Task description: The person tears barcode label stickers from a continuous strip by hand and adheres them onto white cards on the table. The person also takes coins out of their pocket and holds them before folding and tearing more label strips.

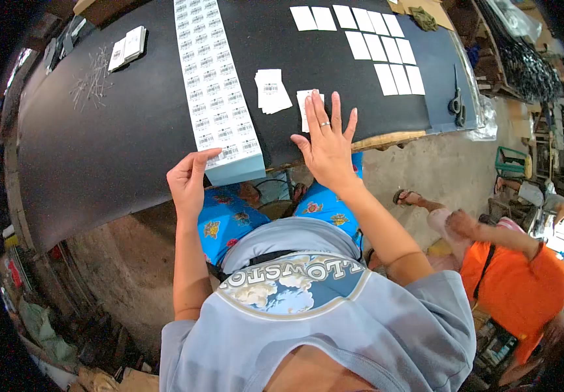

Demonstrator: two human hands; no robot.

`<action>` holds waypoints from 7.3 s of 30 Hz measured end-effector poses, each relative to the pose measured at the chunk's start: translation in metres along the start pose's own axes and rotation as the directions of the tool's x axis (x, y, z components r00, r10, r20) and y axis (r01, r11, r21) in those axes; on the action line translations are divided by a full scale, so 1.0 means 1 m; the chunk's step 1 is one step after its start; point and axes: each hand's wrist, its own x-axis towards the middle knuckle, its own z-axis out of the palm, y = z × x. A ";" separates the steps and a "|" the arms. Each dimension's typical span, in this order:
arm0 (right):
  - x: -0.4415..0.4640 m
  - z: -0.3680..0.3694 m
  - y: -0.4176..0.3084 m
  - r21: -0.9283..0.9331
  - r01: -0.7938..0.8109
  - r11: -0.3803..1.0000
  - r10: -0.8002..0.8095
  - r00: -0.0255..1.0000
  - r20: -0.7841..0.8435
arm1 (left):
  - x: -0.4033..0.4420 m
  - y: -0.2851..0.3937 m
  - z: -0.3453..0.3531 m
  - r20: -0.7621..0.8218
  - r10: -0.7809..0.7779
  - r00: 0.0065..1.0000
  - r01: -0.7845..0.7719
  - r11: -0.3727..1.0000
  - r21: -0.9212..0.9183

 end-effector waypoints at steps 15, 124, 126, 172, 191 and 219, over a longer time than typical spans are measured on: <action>0.002 -0.007 -0.004 0.066 -0.036 0.997 0.033 0.999 0.040 | 0.001 0.006 0.000 0.000 -0.018 1.000 0.018 1.000 0.008; 0.112 -0.022 0.036 0.908 -0.058 0.414 -0.206 0.966 0.155 | 0.033 0.050 0.041 -0.119 0.264 0.957 -0.225 0.936 0.270; 0.100 -0.013 0.039 0.954 -0.060 0.292 -0.069 0.994 0.084 | 0.045 0.054 0.073 0.023 0.364 0.931 -0.352 0.881 0.316; -0.107 0.148 0.133 0.000 -0.334 0.943 0.322 0.909 0.264 | 0.195 -0.036 -0.116 -0.633 0.038 0.773 0.188 0.940 0.285; -0.073 0.121 0.124 -0.241 -0.314 0.918 0.394 0.789 0.472 | 0.198 -0.029 -0.099 -0.570 0.342 0.747 0.308 0.582 0.752; -0.146 0.242 0.184 0.908 -0.405 0.110 0.559 0.780 0.280 | 0.200 -0.048 -0.104 -0.745 0.394 0.537 0.124 0.837 0.533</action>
